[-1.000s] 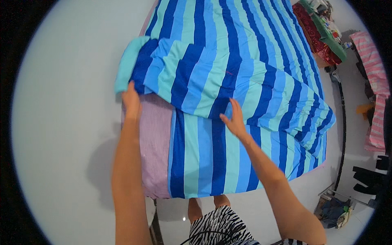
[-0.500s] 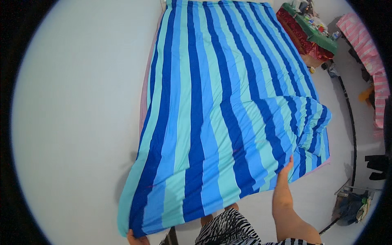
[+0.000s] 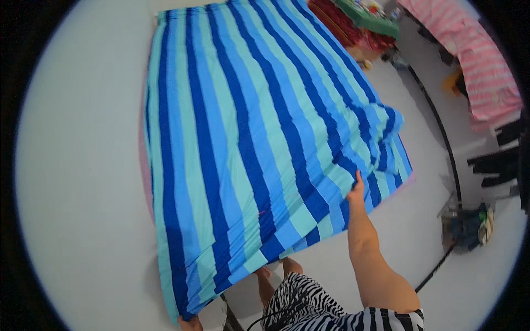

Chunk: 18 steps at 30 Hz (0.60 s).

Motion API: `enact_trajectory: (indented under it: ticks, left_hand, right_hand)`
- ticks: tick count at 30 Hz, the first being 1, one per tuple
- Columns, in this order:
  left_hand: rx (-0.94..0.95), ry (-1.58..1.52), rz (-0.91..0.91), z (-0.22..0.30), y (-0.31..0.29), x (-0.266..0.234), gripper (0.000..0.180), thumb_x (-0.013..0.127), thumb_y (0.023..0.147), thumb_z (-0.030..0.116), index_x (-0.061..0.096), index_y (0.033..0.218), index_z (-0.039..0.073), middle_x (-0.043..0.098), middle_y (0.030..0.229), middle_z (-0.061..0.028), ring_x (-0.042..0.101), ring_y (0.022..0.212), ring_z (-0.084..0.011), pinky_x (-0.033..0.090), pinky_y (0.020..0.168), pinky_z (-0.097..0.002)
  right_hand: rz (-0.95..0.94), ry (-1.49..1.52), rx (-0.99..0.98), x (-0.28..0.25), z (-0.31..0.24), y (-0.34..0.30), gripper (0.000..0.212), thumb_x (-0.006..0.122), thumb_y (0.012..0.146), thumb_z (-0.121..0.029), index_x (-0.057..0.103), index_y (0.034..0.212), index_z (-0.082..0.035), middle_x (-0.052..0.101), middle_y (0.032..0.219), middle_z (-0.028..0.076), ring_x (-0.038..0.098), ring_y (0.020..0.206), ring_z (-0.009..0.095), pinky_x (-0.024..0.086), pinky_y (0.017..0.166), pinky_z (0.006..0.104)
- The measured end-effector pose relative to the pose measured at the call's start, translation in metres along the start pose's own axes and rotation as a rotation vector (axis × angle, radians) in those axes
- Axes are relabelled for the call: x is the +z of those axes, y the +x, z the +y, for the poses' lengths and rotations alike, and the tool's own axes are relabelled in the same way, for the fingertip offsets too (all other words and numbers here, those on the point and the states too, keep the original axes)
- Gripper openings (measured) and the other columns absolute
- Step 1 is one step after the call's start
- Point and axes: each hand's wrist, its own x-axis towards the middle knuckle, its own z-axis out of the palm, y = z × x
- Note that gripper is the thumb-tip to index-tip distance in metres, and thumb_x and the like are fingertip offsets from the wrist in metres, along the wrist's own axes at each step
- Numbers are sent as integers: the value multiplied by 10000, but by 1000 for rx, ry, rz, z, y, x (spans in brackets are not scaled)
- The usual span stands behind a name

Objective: The person sits on a mattress and hand-sews a blue and light blue striped sheet using a needle and red thread. They pull the thread through the fabric, adjust the sheet, and later retrieve a spool of thread from a nearby table before continuing to sew and smooth the sheet.

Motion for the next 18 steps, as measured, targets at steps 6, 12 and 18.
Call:
enact_trajectory:
  ticks: [6,12,18]
  left_hand:
    - [-30,100,-165,25,65,-60,275,416,856,202,516,1033,18,568,1000,-114,531,896,-245,455,785,-354]
    - [-38,42,264,-1,87,-38,358,379,854,240,488,1101,5,548,1086,-141,546,954,-277,482,821,-391]
    - [-61,142,133,-13,112,-109,357,330,887,303,513,1072,58,585,944,-95,569,799,-249,488,655,-378]
  right_hand:
    - [80,202,-463,-27,-26,-9,447,557,832,-374,562,1078,0,567,1121,139,536,1030,293,429,899,423]
    - [86,-106,-495,-64,-108,-26,364,483,810,-239,589,1022,38,585,1051,196,557,979,309,465,836,441]
    - [153,-329,-622,72,-124,-9,402,408,778,-146,497,1054,131,575,1042,221,589,932,337,499,809,419]
